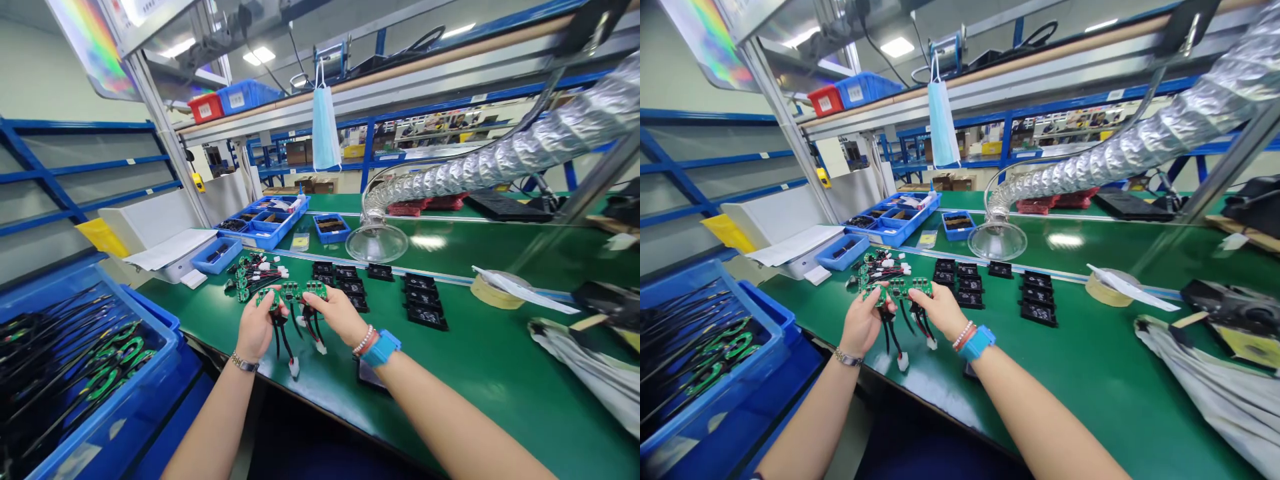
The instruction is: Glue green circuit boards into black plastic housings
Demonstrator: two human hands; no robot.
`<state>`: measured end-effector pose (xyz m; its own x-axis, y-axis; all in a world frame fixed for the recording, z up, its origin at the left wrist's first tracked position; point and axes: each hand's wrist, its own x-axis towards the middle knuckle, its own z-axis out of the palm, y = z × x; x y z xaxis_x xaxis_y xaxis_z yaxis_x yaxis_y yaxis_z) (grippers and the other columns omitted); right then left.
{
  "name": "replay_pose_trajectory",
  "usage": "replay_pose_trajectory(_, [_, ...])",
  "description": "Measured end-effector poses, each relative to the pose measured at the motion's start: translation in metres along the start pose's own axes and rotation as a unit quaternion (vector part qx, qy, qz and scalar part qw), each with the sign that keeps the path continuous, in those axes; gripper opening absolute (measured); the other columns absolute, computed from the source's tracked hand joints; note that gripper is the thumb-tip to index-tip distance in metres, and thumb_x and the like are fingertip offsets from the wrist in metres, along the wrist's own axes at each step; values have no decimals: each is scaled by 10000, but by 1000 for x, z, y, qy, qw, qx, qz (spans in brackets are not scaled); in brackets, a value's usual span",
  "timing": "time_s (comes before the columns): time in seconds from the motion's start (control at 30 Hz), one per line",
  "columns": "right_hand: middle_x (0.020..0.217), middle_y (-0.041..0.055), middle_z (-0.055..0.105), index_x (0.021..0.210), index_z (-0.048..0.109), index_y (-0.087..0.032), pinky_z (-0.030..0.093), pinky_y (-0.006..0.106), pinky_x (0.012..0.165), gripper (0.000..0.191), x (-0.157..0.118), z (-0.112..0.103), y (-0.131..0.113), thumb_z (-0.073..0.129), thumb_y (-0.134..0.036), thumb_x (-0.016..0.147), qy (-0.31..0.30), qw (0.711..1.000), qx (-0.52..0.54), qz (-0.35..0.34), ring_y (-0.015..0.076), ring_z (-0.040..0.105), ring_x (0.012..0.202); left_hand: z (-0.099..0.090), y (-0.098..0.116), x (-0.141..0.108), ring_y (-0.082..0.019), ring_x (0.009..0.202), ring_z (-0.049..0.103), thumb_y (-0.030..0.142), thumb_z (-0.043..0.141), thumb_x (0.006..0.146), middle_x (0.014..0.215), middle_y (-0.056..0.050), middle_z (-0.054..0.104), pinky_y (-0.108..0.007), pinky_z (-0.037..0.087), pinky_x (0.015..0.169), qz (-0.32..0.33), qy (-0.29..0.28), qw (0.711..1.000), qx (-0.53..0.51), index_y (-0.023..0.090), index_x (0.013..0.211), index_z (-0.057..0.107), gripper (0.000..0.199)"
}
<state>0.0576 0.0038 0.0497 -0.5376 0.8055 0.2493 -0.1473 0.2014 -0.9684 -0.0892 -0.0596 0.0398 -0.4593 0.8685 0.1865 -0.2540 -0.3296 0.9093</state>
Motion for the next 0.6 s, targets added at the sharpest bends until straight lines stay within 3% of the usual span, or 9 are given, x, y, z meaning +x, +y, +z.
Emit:
replay_pose_trajectory(0.13, [593,-7,512,614,514,-161,364,262,573,330,3,-3,4,592,-476,679,-25,998,57,19,117,434,573,2,4,5,-85,489,519,353,677,662,639,21,554,-221,435,504,-29,-8,999,-34,146,897,585,326])
replay_pose_trajectory(0.23, [571,-20,495,600,503,-162,346,254,558,325,3,-1,6,603,-463,670,-28,998,51,24,105,413,551,6,1,7,-80,453,491,305,729,600,580,20,555,-204,399,456,-62,-44,997,30,126,786,596,291])
replay_pose_trajectory(0.43, [582,-30,497,612,515,-160,337,249,562,267,2,4,8,602,-408,662,49,999,-2,23,102,405,556,13,-11,8,-61,391,425,297,733,590,439,44,494,-188,329,408,-25,1,990,137,125,577,544,256])
replay_pose_trajectory(0.6, [570,-28,514,658,533,-159,325,241,520,293,5,-4,9,574,-447,687,41,998,9,40,96,419,516,16,-12,15,-58,389,426,361,729,597,492,40,512,-189,341,400,-80,-41,993,73,129,624,540,300])
